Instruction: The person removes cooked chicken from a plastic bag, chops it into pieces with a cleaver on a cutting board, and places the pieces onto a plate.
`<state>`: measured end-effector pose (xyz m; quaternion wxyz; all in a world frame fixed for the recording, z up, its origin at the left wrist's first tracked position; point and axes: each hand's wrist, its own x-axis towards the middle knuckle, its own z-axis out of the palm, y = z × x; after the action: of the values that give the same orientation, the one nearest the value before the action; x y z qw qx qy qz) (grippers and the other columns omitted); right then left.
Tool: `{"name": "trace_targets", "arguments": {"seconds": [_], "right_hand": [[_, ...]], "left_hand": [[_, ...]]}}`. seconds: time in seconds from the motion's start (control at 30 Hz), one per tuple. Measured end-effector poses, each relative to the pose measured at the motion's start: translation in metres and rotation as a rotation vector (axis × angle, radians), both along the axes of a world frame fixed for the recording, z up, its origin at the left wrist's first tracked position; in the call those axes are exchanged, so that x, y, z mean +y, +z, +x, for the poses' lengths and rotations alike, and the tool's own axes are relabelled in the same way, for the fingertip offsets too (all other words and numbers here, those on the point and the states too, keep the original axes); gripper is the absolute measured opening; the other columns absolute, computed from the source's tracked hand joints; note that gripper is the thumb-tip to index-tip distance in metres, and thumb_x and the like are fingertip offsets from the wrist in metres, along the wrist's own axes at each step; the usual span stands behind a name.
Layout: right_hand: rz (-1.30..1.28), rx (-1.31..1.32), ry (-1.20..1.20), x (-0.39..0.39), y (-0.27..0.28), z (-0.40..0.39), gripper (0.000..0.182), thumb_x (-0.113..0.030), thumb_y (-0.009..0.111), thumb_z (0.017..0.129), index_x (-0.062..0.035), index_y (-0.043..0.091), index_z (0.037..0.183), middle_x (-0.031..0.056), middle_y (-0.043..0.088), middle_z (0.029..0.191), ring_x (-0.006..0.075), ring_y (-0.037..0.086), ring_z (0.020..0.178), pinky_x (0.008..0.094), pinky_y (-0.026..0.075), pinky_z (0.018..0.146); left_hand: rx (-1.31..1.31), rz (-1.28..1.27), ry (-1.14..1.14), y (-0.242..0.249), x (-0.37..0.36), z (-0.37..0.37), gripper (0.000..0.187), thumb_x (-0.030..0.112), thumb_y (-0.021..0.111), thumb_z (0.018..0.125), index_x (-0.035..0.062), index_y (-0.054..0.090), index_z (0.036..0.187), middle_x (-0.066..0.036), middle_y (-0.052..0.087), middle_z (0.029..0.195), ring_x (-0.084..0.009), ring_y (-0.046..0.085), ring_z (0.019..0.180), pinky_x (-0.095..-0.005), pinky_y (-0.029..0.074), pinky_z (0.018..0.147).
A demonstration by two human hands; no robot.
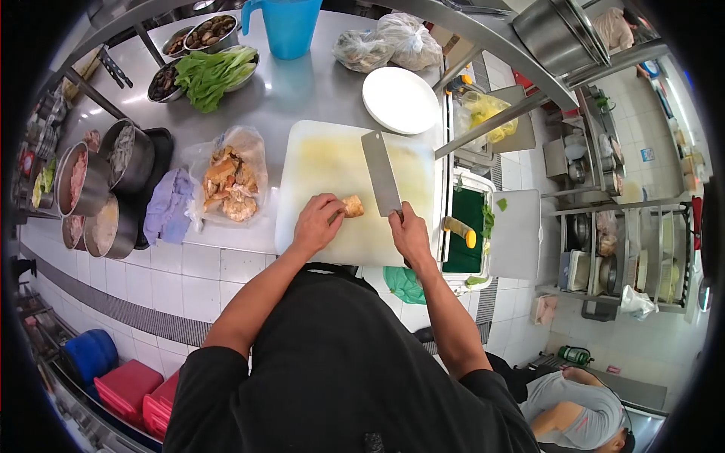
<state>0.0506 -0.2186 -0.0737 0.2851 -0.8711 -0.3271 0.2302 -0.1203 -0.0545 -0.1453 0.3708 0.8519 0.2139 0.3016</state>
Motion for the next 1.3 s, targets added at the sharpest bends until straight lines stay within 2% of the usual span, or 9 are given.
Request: {"name": "trace_targets", "arguments": {"seconds": [0.2, 0.4, 0.47, 0.53, 0.57, 0.67, 0.97, 1.07, 1.3], "right_hand": [[0.040, -0.233, 0.140, 0.008, 0.012, -0.039, 0.024, -0.025, 0.059, 0.100, -0.0012, 0.055, 0.097, 0.0220, 0.066, 0.069, 0.0456, 0.064, 0.063, 0.0542, 0.049, 0.059], [0.397, -0.283, 0.009, 0.024, 0.064, -0.054, 0.022, -0.023, 0.062, 0.099, -0.0022, 0.060, 0.106, 0.0192, 0.066, 0.069, 0.0405, 0.065, 0.059, 0.0484, 0.051, 0.056], [0.348, -0.284, -0.009, 0.029, 0.048, -0.054, 0.021, -0.023, 0.060, 0.100, -0.0022, 0.059, 0.103, 0.0211, 0.067, 0.069, 0.0426, 0.066, 0.061, 0.0521, 0.051, 0.058], [-0.211, -0.230, 0.190, 0.033, 0.013, -0.045, 0.024, -0.024, 0.057, 0.100, -0.0008, 0.056, 0.102, 0.0250, 0.068, 0.076, 0.0472, 0.067, 0.070, 0.0566, 0.051, 0.065], [-0.138, -0.222, 0.201, 0.031, 0.005, -0.040, 0.025, -0.026, 0.054, 0.100, -0.0012, 0.054, 0.099, 0.0276, 0.069, 0.078, 0.0498, 0.066, 0.074, 0.0610, 0.051, 0.070], [-0.148, -0.234, 0.217, 0.039, 0.011, -0.025, 0.024, -0.025, 0.054, 0.100, -0.0014, 0.055, 0.100, 0.0277, 0.068, 0.076, 0.0503, 0.066, 0.074, 0.0602, 0.052, 0.070], [0.295, -0.241, 0.019, 0.032, 0.071, -0.053, 0.021, -0.021, 0.060, 0.101, -0.0010, 0.058, 0.100, 0.0193, 0.064, 0.064, 0.0415, 0.065, 0.060, 0.0509, 0.049, 0.055], [-0.138, -0.323, 0.228, 0.032, 0.005, -0.054, 0.023, -0.026, 0.056, 0.100, -0.0032, 0.056, 0.097, 0.0228, 0.066, 0.068, 0.0455, 0.066, 0.064, 0.0564, 0.052, 0.060], [-0.069, -0.315, 0.127, 0.034, 0.013, -0.025, 0.025, -0.024, 0.054, 0.100, 0.0000, 0.058, 0.109, 0.0249, 0.066, 0.068, 0.0469, 0.066, 0.064, 0.0578, 0.051, 0.061]], "left_hand": [[-0.010, -0.045, 0.010, 0.002, -0.001, -0.002, 0.016, 0.007, 0.074, 0.084, 0.0092, 0.070, 0.099, -0.009, 0.065, 0.106, -0.0302, 0.063, 0.101, -0.0409, 0.053, 0.087], [-0.023, -0.009, 0.000, 0.000, -0.001, -0.001, 0.014, 0.008, 0.073, 0.084, 0.0097, 0.071, 0.098, -0.009, 0.064, 0.104, -0.0304, 0.063, 0.098, -0.0406, 0.053, 0.086], [-0.016, -0.016, 0.010, -0.001, 0.001, -0.001, 0.014, 0.008, 0.073, 0.085, 0.0099, 0.071, 0.098, -0.009, 0.064, 0.104, -0.0304, 0.063, 0.098, -0.0406, 0.053, 0.086], [-0.016, -0.023, -0.004, 0.000, 0.001, -0.001, 0.013, 0.009, 0.073, 0.085, 0.0100, 0.071, 0.097, -0.008, 0.065, 0.103, -0.0306, 0.063, 0.099, -0.0407, 0.053, 0.086], [-0.016, -0.023, -0.006, 0.000, 0.001, -0.001, 0.013, 0.009, 0.073, 0.085, 0.0100, 0.071, 0.097, -0.008, 0.065, 0.103, -0.0306, 0.063, 0.099, -0.0407, 0.053, 0.086], [-0.007, -0.008, -0.010, 0.001, 0.001, 0.000, 0.013, 0.009, 0.073, 0.084, 0.0097, 0.072, 0.097, -0.009, 0.065, 0.104, -0.0308, 0.063, 0.099, -0.0412, 0.053, 0.086], [-0.009, -0.052, 0.020, -0.003, 0.001, -0.002, 0.014, 0.007, 0.074, 0.084, 0.0087, 0.072, 0.098, -0.008, 0.066, 0.105, -0.0305, 0.064, 0.101, -0.0406, 0.053, 0.087], [-0.055, -0.022, 0.015, -0.003, -0.001, -0.001, 0.012, 0.007, 0.073, 0.084, 0.0087, 0.070, 0.095, -0.007, 0.065, 0.103, -0.0301, 0.064, 0.098, -0.0413, 0.054, 0.084], [-0.022, -0.005, 0.009, -0.003, 0.002, -0.001, 0.012, 0.006, 0.074, 0.084, 0.0076, 0.070, 0.096, -0.007, 0.066, 0.103, -0.0305, 0.065, 0.097, -0.0413, 0.054, 0.084]]}}
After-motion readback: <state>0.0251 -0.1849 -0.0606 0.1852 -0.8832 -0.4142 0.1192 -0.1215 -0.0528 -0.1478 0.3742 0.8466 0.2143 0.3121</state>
